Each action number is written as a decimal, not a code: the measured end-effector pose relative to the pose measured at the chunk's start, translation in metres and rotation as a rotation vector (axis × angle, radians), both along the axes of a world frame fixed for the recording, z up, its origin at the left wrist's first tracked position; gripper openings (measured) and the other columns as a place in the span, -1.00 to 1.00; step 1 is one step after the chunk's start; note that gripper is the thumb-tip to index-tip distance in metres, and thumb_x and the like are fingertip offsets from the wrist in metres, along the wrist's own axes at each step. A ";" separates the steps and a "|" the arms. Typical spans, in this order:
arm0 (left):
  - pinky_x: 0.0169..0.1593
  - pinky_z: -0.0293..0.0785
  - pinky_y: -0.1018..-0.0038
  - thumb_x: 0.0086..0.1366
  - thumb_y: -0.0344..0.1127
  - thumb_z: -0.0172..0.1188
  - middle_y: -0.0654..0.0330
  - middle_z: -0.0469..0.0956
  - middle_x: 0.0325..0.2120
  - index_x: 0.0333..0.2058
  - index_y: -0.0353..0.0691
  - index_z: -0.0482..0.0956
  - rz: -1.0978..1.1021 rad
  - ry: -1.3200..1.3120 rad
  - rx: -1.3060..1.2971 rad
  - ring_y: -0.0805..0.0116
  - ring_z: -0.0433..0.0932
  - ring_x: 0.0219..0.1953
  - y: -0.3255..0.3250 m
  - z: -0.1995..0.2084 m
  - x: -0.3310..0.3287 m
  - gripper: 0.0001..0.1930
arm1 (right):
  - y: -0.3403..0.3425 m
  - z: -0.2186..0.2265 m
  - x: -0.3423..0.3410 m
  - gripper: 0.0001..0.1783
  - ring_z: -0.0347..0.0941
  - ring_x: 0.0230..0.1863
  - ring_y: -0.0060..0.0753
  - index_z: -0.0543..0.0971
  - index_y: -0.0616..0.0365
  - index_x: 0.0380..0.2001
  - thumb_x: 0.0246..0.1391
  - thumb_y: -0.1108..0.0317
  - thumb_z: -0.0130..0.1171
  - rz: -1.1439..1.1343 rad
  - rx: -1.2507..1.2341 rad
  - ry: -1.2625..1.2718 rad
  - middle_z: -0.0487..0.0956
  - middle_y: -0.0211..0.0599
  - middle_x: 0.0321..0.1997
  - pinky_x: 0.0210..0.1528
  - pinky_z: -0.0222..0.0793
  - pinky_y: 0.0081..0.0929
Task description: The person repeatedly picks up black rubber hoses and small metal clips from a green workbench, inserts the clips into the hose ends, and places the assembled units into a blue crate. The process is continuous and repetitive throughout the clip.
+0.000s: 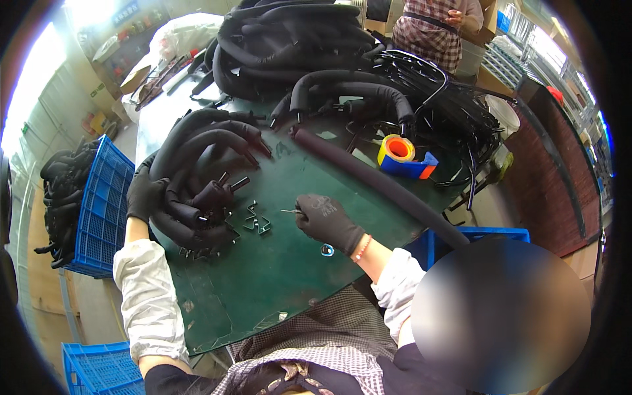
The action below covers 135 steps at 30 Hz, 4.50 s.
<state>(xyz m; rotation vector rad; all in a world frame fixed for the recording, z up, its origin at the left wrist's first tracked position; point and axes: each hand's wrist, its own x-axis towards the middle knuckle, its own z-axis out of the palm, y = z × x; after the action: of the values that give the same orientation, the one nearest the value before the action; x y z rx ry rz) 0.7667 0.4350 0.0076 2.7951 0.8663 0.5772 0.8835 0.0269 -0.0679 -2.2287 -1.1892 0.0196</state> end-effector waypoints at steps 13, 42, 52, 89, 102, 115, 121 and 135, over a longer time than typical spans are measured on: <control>-0.04 0.41 0.52 0.31 -0.30 0.13 0.18 0.44 -0.14 0.12 -0.30 0.32 -0.238 -0.887 -0.714 0.47 0.46 -0.16 -0.084 0.044 -0.123 -0.56 | -0.057 -0.014 -0.056 -0.84 0.50 -0.32 0.00 0.51 0.15 -0.29 0.04 0.38 0.08 -0.015 0.119 0.035 0.56 -0.08 -0.37 -0.27 0.41 -0.17; -0.10 0.41 0.09 0.21 0.15 0.17 -0.07 0.55 -0.27 0.20 -0.17 0.36 -0.156 -0.103 -0.019 -0.06 0.53 -0.21 -0.237 -0.087 -0.291 -0.30 | -0.044 -0.057 -0.049 -0.81 0.53 -0.26 -0.01 0.59 0.00 -0.28 0.02 0.38 0.06 0.000 -0.092 -0.293 0.57 -0.23 -0.27 -0.24 0.46 -0.14; -0.08 0.46 0.14 0.16 -0.13 0.27 -0.12 0.54 -0.12 0.16 -0.24 0.31 -0.150 0.240 -0.243 -0.12 0.55 -0.09 -0.223 -0.077 -0.274 -0.37 | -0.049 -0.024 -0.073 -0.75 0.58 -0.23 -0.11 0.61 0.12 -0.22 -0.03 0.48 0.17 0.103 0.096 -0.199 0.62 -0.18 -0.24 -0.18 0.50 -0.30; -0.03 0.38 0.45 0.41 -0.31 0.04 0.08 0.46 -0.09 -0.18 -0.37 0.57 -0.017 -0.741 -1.134 0.36 0.46 -0.12 -0.341 -0.125 -0.394 -0.77 | 0.022 -0.007 -0.315 -0.31 0.59 -0.38 -0.22 0.52 0.11 -0.02 -0.31 0.17 0.49 0.928 0.041 0.135 0.54 -0.27 -0.22 -0.42 0.53 -0.37; 0.05 0.40 0.46 -0.01 -0.40 0.47 0.10 0.48 -0.06 0.08 -0.30 0.37 0.171 -0.537 -0.970 0.36 0.49 -0.04 -0.348 -0.110 -0.391 -0.34 | 0.030 -0.006 -0.278 -0.60 0.49 -0.45 -0.31 0.61 0.25 -0.35 -0.15 0.19 0.49 0.833 -0.108 0.555 0.55 -0.20 -0.47 -0.42 0.38 -0.41; -0.16 0.57 0.32 0.00 -0.46 0.40 -0.08 0.56 -0.16 0.03 -0.35 0.47 -0.027 -0.505 -0.969 0.11 0.62 -0.18 -0.361 -0.125 -0.394 -0.44 | 0.070 0.010 -0.269 -0.65 0.42 -0.50 -0.52 0.63 0.23 -0.27 -0.05 0.22 0.43 1.138 -0.682 0.812 0.60 -0.27 -0.49 -0.38 0.38 -0.48; -0.33 0.48 0.37 -0.08 -0.60 0.36 -0.02 0.56 -0.34 -0.09 -0.37 0.50 -0.092 -0.529 -0.812 0.15 0.60 -0.36 -0.368 -0.135 -0.393 -0.52 | 0.075 -0.008 -0.277 -0.69 0.24 -0.62 -0.70 0.59 0.21 -0.52 -0.08 0.20 0.46 1.134 -0.912 1.105 0.42 -0.54 -0.69 -0.56 0.19 -0.58; -0.21 0.58 0.47 -0.05 -0.63 0.39 0.04 0.60 -0.22 -0.03 -0.28 0.52 0.006 -0.587 -1.029 0.34 0.63 -0.25 -0.361 -0.120 -0.389 -0.47 | 0.052 -0.005 -0.253 -0.61 0.51 -0.22 -0.08 0.58 0.27 -0.18 0.16 0.11 0.19 1.117 -0.702 0.507 0.55 -0.04 -0.27 -0.15 0.41 -0.25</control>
<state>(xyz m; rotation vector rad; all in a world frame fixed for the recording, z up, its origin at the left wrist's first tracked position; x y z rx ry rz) 0.3775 0.0736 -0.1128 1.5823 0.7296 0.6454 0.6306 0.0785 -0.0726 -1.5296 -2.1186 1.5179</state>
